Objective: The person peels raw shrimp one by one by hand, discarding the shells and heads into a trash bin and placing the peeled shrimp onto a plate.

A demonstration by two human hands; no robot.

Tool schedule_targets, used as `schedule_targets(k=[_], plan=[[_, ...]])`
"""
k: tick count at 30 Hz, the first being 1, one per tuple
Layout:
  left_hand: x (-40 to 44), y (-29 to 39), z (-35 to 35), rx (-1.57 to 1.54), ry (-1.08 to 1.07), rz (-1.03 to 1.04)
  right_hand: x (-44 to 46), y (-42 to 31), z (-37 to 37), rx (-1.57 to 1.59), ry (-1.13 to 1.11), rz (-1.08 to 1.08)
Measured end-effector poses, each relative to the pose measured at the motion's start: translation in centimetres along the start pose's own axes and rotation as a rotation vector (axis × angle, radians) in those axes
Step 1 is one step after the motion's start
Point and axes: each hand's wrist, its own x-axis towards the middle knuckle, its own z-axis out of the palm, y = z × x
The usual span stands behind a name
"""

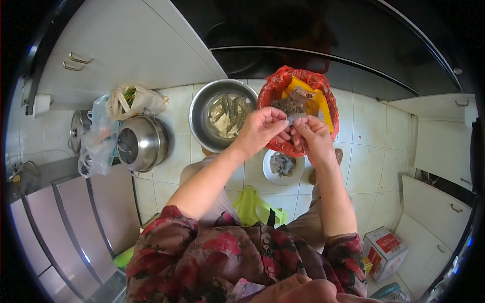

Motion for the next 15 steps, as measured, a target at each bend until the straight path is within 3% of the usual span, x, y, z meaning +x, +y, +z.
schedule_targets(k=[8,15], plan=[[0.1,0.0,-0.8,0.035,-0.095,-0.123,0.1,0.4,-0.2,-0.028,-0.104,0.004],[0.4,-0.4,-1.8,-0.280,-0.124,-0.275,-0.2,0.1,-0.2,0.102,-0.084,0.042]])
